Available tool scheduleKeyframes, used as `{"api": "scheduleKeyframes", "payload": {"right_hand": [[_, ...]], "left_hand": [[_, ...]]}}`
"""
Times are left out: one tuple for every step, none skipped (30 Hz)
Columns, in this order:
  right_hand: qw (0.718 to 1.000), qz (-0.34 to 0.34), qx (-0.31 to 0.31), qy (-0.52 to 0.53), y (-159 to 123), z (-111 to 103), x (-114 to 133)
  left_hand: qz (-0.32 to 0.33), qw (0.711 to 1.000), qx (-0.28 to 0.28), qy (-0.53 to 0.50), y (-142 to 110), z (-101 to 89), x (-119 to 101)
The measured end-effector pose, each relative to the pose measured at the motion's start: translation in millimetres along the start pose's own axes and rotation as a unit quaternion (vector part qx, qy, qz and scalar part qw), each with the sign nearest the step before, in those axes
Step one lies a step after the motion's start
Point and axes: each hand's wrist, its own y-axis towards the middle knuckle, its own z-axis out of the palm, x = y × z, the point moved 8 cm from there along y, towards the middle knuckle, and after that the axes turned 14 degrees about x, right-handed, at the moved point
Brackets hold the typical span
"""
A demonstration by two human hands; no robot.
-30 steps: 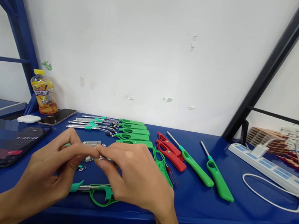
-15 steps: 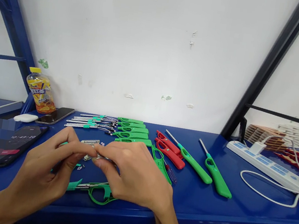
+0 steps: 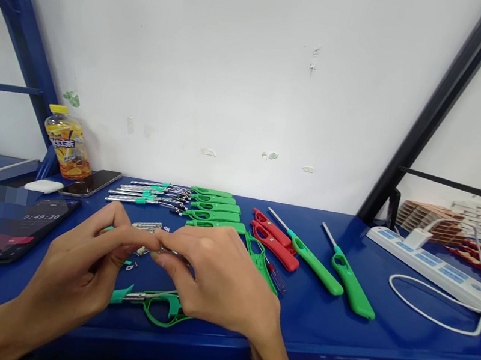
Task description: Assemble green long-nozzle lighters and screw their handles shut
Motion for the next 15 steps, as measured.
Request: {"api": "scheduleKeyframes", "payload": {"right_hand": [[1.000,0.001,0.001,0.000,0.1,0.3,-0.3],[1.000,0.001,0.001,0.001,0.3,0.6,-0.6],[1.000,0.001,0.000,0.001,0.5,0.7,-0.7],[1.000,0.000,-0.002,0.000,0.7,0.9,-0.8],[1.000,-0.001,-0.003,-0.001,0.9,0.9,-0.9],[1.000,-0.001,-0.005,-0.002,1.1,1.0,-1.0],[1.000,-0.001,-0.006,-0.003,1.2,0.9,-1.1],[1.000,-0.002,-0.007,-0.004,1.2,0.7,-1.1],[1.000,-0.004,-0.007,-0.004,1.1,0.4,-0.7],[1.000,-0.008,-0.008,-0.004,1.1,0.1,-0.1],[1.000,-0.011,-0.008,-0.003,1.0,-0.3,0.5],[1.000,-0.014,-0.007,-0.001,0.9,-0.6,1.0],[1.000,-0.015,-0.006,0.000,0.9,-0.8,1.3],[1.000,-0.015,-0.004,0.001,1.0,-0.7,1.3],[1.000,-0.014,-0.003,0.002,1.1,-0.7,1.1]], "left_hand": [[-0.001,1.000,0.001,-0.006,0.2,-0.8,-0.5],[-0.003,1.000,0.004,-0.011,0.7,-1.4,-0.9],[-0.006,1.000,0.005,-0.013,1.3,-2.0,-1.4],[-0.009,1.000,0.005,-0.013,2.1,-2.6,-2.2],[-0.011,1.000,0.002,-0.013,2.8,-3.3,-3.0],[-0.014,1.000,-0.002,-0.013,3.5,-3.9,-3.7],[-0.015,1.000,-0.007,-0.014,4.0,-4.4,-4.3],[-0.014,1.000,-0.012,-0.016,4.4,-4.7,-4.9],[-0.012,1.000,-0.019,-0.018,4.6,-5.1,-5.5],[-0.008,1.000,-0.022,-0.021,4.6,-5.0,-5.9],[-0.005,0.999,-0.025,-0.023,4.6,-4.9,-6.0],[-0.003,0.999,-0.026,-0.027,4.5,-4.6,-5.9],[-0.001,0.999,-0.027,-0.031,4.3,-4.4,-5.6],[0.000,0.999,-0.027,-0.035,4.2,-4.2,-5.2],[-0.002,0.999,-0.027,-0.038,4.2,-4.0,-4.7]]}}
